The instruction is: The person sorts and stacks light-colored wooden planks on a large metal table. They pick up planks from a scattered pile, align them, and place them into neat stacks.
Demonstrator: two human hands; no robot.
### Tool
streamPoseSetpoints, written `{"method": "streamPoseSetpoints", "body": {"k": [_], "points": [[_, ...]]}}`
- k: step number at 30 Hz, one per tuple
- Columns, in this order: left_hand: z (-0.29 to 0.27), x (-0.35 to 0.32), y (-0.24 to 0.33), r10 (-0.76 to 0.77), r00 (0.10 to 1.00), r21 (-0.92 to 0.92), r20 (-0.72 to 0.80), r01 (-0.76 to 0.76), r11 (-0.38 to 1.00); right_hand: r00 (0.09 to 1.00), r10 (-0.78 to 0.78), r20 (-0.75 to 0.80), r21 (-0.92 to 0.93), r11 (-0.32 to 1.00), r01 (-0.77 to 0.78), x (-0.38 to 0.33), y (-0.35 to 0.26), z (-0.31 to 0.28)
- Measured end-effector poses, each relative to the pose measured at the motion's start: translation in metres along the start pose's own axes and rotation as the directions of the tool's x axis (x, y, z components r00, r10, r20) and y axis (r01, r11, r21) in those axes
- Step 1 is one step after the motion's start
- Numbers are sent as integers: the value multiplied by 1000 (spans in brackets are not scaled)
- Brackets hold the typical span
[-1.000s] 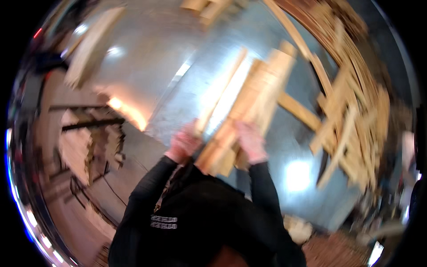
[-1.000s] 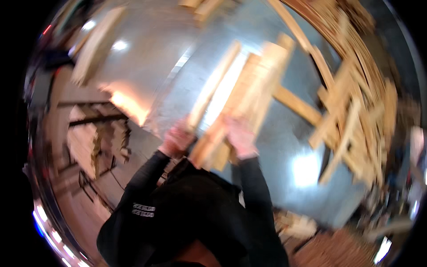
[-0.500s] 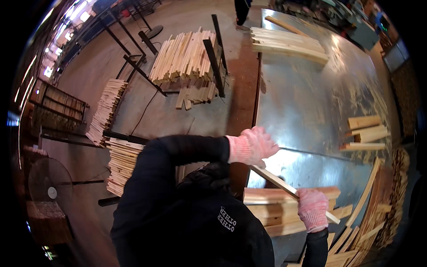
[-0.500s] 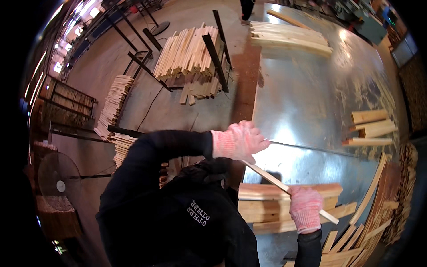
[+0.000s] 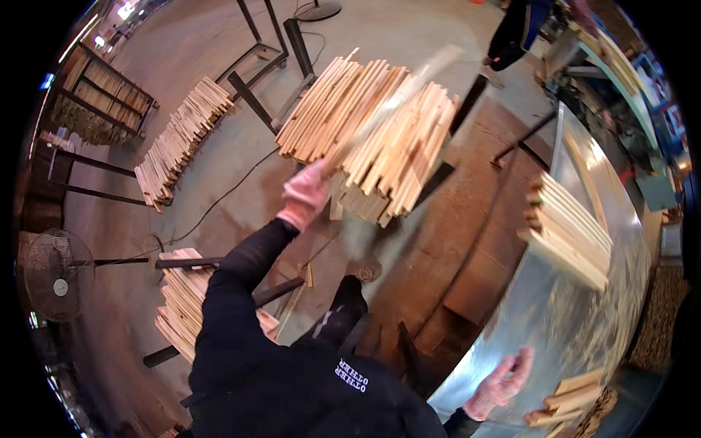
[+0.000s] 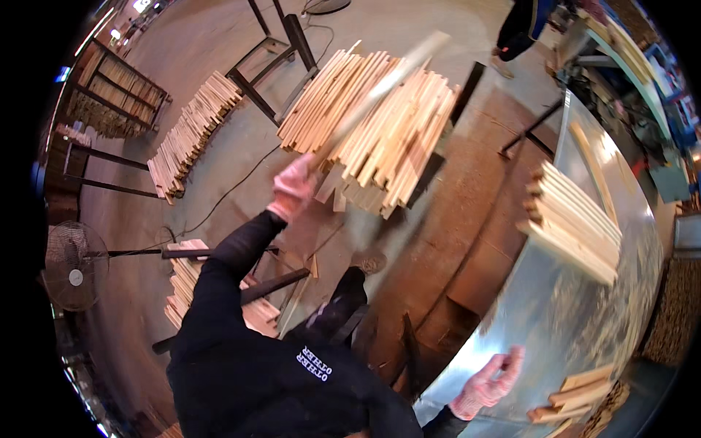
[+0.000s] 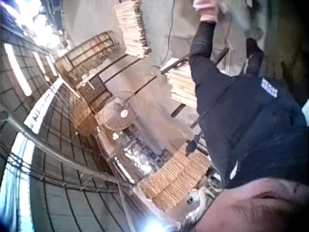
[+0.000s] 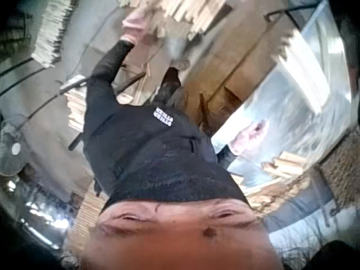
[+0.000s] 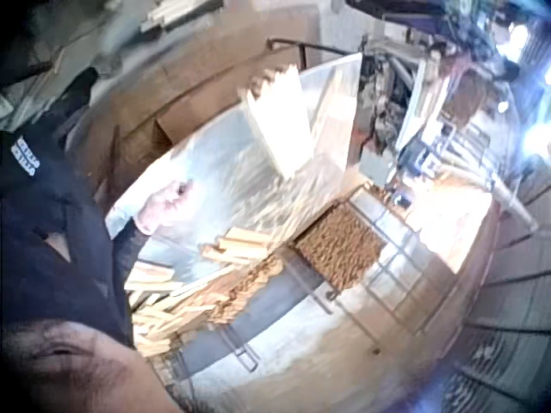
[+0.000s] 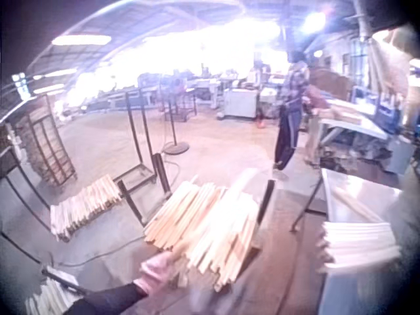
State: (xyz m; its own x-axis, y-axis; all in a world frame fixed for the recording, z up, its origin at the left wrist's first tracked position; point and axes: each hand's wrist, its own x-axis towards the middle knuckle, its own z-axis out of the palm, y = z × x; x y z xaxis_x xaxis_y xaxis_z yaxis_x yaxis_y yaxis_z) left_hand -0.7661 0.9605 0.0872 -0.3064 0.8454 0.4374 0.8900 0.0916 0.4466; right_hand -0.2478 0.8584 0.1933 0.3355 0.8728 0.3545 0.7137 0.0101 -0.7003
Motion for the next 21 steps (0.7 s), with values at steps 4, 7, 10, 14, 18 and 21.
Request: {"method": "streamPoseSetpoints", "body": {"k": [4,7,10,14,18,21], "points": [[84,70,-197,-417,909,434,2,375,819,881,-130,455,-173,958,231,-4,-40,104],[133,106,-247,-602,795,507,74,490,709,810,-35,585,-153,976,153,2,-47,138],[186,131,-256,-633,739,467,233,486,739,813,86,575,-208,977,44,-1,-43,154],[230,136,-278,-447,830,350,333,331,876,865,75,496,-319,942,101,-16,-52,139],[211,169,-220,-100,937,245,335,16,969,914,298,277,-582,808,-87,-32,-61,61],[158,143,-45,282,955,-351,94,-233,907,935,352,-42,-733,626,-268,-91,-6,-33]]}}
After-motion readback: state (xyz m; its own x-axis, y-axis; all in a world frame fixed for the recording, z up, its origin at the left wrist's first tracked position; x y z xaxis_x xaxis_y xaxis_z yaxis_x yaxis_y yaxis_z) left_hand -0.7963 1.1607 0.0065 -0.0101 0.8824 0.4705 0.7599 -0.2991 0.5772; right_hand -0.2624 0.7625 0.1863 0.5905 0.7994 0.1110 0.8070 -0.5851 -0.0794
